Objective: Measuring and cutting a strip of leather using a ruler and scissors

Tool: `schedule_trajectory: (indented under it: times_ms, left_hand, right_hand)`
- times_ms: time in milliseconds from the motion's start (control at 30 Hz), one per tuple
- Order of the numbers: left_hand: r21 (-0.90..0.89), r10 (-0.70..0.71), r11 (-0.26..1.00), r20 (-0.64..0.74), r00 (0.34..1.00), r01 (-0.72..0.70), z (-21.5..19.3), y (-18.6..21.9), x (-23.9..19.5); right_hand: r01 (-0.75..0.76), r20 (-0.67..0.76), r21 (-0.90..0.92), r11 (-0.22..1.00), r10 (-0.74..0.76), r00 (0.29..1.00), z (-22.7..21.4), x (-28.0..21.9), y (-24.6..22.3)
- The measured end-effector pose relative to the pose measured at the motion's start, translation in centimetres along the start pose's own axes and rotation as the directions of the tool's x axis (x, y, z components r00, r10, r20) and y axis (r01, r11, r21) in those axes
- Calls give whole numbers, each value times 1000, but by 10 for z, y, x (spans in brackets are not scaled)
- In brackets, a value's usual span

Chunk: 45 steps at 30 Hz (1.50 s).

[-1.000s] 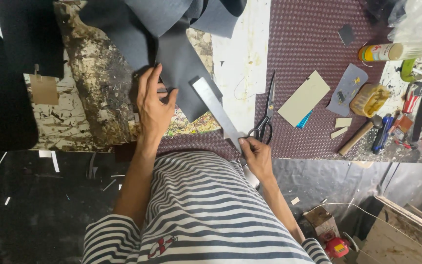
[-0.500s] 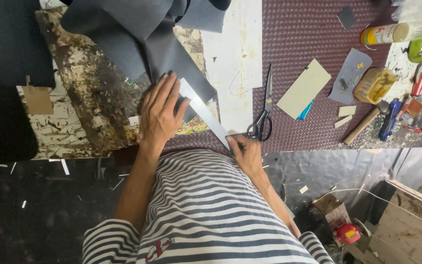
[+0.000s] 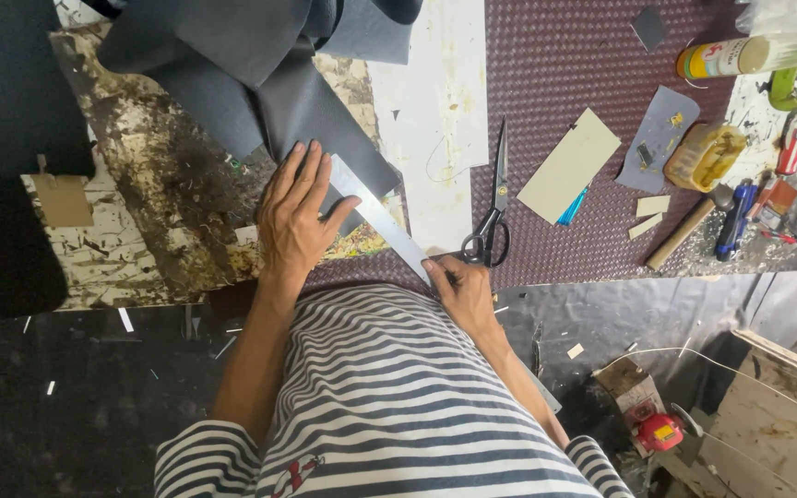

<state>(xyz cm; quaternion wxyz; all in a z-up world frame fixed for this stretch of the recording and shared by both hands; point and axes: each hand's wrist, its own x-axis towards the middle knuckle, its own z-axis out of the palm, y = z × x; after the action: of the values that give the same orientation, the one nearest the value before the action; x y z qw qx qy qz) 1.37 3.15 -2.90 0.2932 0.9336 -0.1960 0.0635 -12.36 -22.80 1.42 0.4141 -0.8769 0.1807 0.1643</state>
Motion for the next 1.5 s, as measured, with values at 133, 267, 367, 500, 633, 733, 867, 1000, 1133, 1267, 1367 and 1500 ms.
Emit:
schedule_trajectory:
  times_ms: [133,267,367,500,633,733,867,1000,1133,1267,1367,1500]
  left_hand:
    - [47,-18,999,-3,1000,18,-1,18,-3]
    - [58,-14,998,-20,1000,15,8,26,-14]
    - [56,2,998,-52,999,1,10,27,-14]
    - [52,10,999,-90,996,-6,12,24,-15]
    - [24,-3,1000,-83,997,5,12,24,-14]
    - [31,-7,999,-96,995,10,11,25,-14]
    - [-23,-33,999,-83,996,32,11,25,-15]
    - [-126,-162,982,-172,972,142,12,17,-15]
    - [-201,-411,906,-202,889,373,-8,32,-11]
    - [-184,-468,879,-147,872,440,-10,26,-4]
    - [-247,-451,873,-84,888,420,-9,27,-3]
    - [-456,-414,788,106,904,414,-33,24,-2]
  right_hand:
    - [-37,5,0,999,37,999,-5,-8,7]
    - [-64,9,-12,998,65,998,-10,-22,12]
    - [-70,8,-9,997,71,997,-12,-23,6]
    - [-73,21,-2,997,73,997,-15,-23,5]
    - [-76,22,6,997,75,997,-12,-21,2]
    - [-83,24,3,997,82,996,-10,-21,5]
    - [-74,15,8,997,73,997,-10,-23,12]
    - [-53,-40,1,999,53,998,-13,-23,14]
    - [-74,-75,29,997,76,994,-27,-22,38]
    - [-149,-146,99,984,163,976,-42,-13,33]
    - [-119,-143,94,988,132,981,-52,2,27]
    - [-56,-76,56,997,60,995,-59,23,13]
